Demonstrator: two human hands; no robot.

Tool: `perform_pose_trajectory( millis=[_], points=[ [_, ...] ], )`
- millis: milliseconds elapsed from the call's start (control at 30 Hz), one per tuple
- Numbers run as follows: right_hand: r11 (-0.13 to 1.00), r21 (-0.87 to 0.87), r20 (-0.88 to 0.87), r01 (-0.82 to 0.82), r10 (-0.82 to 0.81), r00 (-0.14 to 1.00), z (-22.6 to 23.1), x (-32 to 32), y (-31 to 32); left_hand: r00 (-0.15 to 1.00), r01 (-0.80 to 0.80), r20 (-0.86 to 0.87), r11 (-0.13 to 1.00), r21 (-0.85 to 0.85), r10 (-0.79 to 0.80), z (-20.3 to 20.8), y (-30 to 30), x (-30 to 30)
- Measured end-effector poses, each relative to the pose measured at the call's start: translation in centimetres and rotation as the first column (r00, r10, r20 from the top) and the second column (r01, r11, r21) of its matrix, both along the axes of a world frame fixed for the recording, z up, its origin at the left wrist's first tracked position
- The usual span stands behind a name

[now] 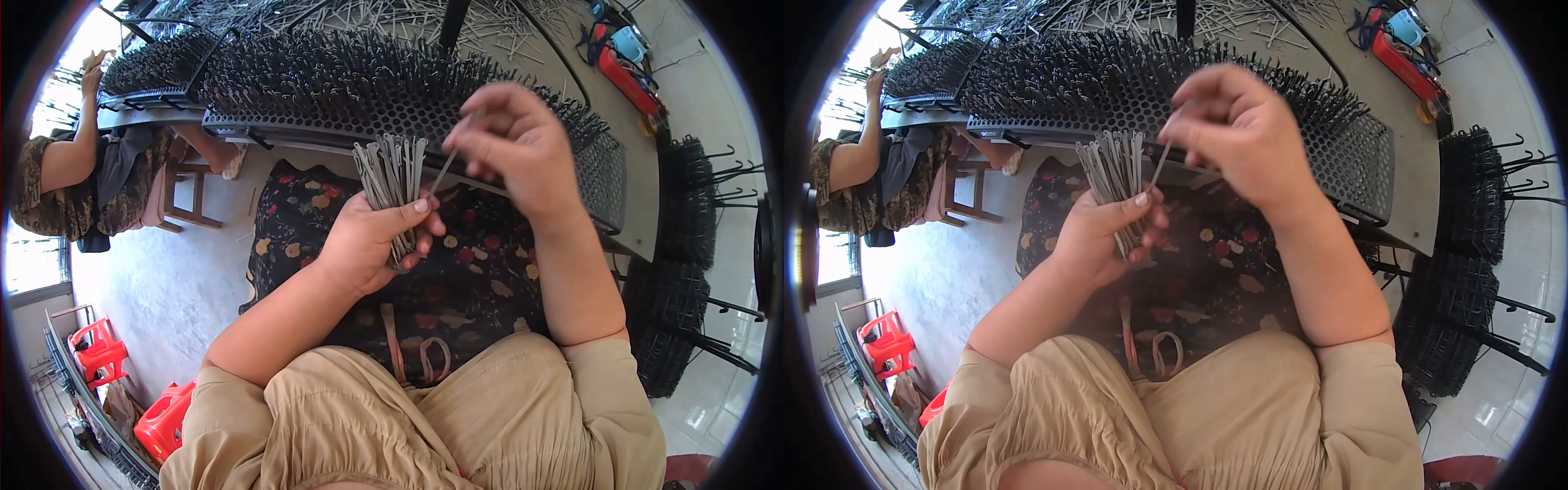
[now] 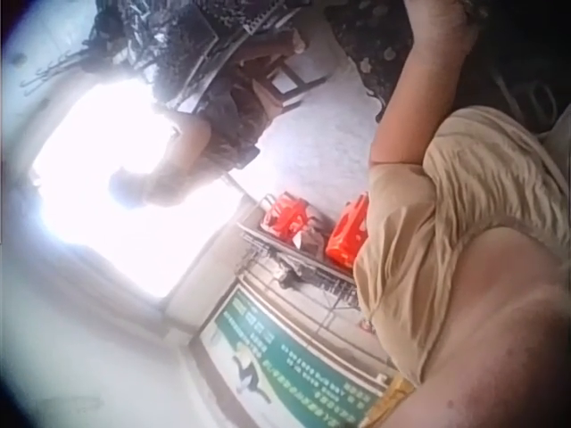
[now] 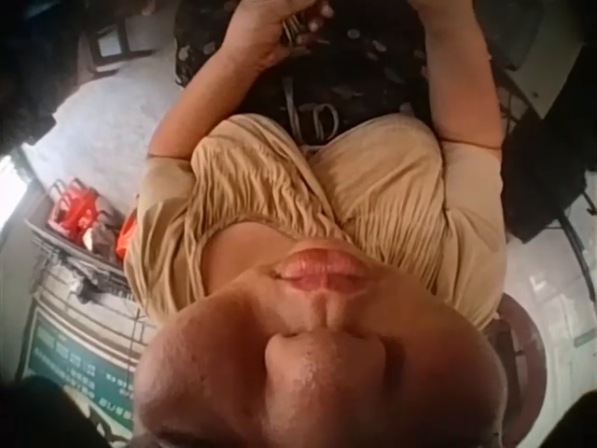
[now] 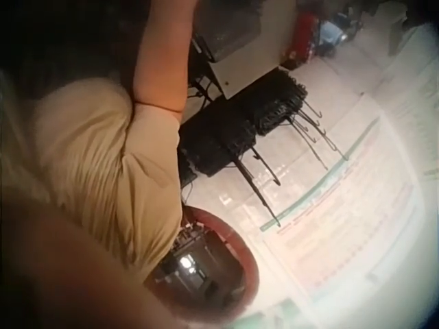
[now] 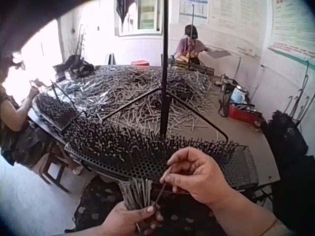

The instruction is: Sorting thin metal pins and inserting them into the holes of a perforated base plate.

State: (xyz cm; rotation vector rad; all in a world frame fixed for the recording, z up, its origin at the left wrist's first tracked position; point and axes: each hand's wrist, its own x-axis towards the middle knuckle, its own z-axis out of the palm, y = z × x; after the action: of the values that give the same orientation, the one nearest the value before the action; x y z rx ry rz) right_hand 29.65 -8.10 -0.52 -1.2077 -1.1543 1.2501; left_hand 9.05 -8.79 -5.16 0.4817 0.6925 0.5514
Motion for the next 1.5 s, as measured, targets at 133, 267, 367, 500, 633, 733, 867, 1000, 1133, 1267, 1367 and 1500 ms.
perform_pose_trajectory(
  millis=[133,267,367,500,633,733,867,1000,1133,1267,1367,1500],
  points=[
    [0.731,0.643,0.191,0.23,-0.443,0.876,-1.6,1.9,2.9,0.989,-0.006,-0.144,0.996,0.088,0.019,-0.6,-0.1,0.5],
    [0.587,0.8,0.348,0.125,-0.623,0.701,-2.7,1.8,3.8,0.968,-0.022,-0.243,0.982,0.188,0.069,-0.3,-0.4,0.9],
    [0.579,0.808,0.373,0.107,-0.644,0.669,-3.0,1.5,3.7,0.961,-0.022,-0.266,0.984,0.178,0.07,-0.4,-0.3,0.7],
    [0.566,0.814,0.336,0.135,-0.647,0.685,-3.3,1.4,3.8,0.951,-0.04,-0.297,0.985,0.166,0.089,-0.1,-0.1,0.8],
    [0.596,0.797,0.411,0.094,-0.651,0.638,-3.1,1.1,4.0,0.952,-0.029,-0.295,0.987,0.157,0.075,-0.8,0.0,0.7],
    [0.608,0.792,0.465,0.056,-0.661,0.589,-2.9,1.0,4.0,0.953,-0.038,-0.289,0.985,0.167,0.086,-1.1,0.0,0.7],
    [0.585,0.805,0.394,0.097,-0.649,0.65,-3.1,0.7,4.1,0.965,-0.047,-0.249,0.985,0.168,0.088,-1.2,0.1,0.8],
    [0.574,0.812,0.547,-0.111,-0.678,0.491,-2.7,1.4,4.4,0.971,-0.071,-0.219,0.987,0.146,0.102,-1.4,0.0,0.7],
    [0.542,0.829,0.547,-0.138,-0.737,0.397,-2.5,1.3,4.5,0.967,-0.065,-0.233,0.983,0.171,0.104,-1.4,0.0,0.7],
    [0.576,0.808,0.581,-0.125,-0.742,0.334,-2.6,2.2,4.2,0.962,-0.066,-0.25,0.98,0.188,0.113,-1.3,0.0,0.8],
    [0.561,0.813,0.576,-0.154,-0.742,0.342,-1.9,1.9,3.2,0.963,-0.084,-0.238,0.979,0.185,0.128,-1.3,0.0,0.7],
    [0.954,0.233,0.375,0.191,-0.269,0.887,-1.3,-1.9,-0.8,0.968,-0.119,-0.194,0.974,0.191,0.157,-0.9,0.0,0.8]
  ],
)
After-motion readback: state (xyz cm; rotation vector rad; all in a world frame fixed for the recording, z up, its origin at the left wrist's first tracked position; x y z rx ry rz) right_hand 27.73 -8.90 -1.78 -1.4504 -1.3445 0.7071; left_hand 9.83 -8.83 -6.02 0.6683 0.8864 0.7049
